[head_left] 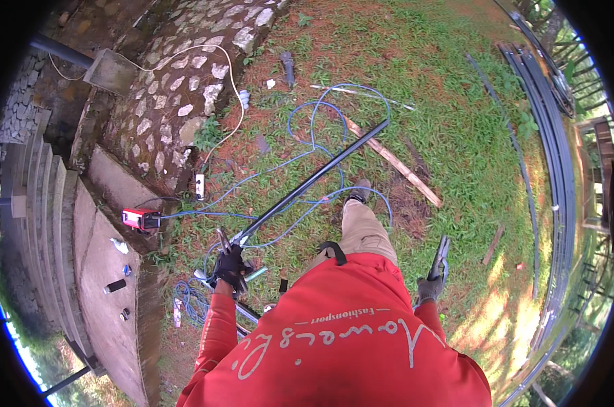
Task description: The person welds metal pipes and components outdoors on the grass. The person uses a welding tool to join sections of pipe, then manipulates a round metal component using pliers and a hammer.
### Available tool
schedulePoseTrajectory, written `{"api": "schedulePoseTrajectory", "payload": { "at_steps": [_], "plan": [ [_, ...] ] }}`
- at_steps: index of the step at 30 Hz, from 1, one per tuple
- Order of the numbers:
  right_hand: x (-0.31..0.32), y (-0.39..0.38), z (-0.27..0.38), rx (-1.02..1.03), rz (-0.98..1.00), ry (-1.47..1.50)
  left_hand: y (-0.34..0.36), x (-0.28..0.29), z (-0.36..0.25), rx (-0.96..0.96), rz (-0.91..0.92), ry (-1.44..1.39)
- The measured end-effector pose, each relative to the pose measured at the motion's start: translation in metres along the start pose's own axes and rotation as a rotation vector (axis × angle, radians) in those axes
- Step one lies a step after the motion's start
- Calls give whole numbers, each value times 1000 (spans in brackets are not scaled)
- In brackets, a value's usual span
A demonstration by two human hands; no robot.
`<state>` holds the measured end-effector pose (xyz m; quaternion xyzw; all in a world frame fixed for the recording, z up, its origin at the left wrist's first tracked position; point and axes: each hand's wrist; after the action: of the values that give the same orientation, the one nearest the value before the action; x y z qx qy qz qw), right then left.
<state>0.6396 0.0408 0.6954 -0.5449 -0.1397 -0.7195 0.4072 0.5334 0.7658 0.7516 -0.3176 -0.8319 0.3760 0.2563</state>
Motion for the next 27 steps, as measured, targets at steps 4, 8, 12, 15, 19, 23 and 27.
{"api": "schedulePoseTrajectory", "payload": {
  "at_steps": [4, 8, 12, 15, 19, 23, 27],
  "plan": [
    [-46, 42, 63, -139, 246, -153, 3, -23, -47, 41, -152, 81],
    [-49, 134, 169, -322, 445, 25, 8, -45, -95, -306, -43, 1503],
    [-48, 221, 230, -298, 522, 339, 38, -99, -142, -241, 45, 1569],
    [-34, 283, 246, 182, 185, 126, 49, -167, -181, -332, -52, 955],
    [-27, 302, 290, 63, 234, 39, 67, -218, -231, -130, -80, 310],
    [-41, 291, 305, -59, 290, -25, 111, -227, -266, -386, 48, 667],
    [-61, 263, 282, -177, 269, -10, 129, -319, -339, -220, 87, 472]
  ]
}}
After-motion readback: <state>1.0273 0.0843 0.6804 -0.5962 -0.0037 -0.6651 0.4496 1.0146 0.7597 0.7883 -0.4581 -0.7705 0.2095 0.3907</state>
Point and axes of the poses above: each hand's wrist, its own y-axis towards the middle knuckle, its own x-axis out of the back of the hand, z = x × y, and after that the axes turned 3 degrees about -x, right-handed
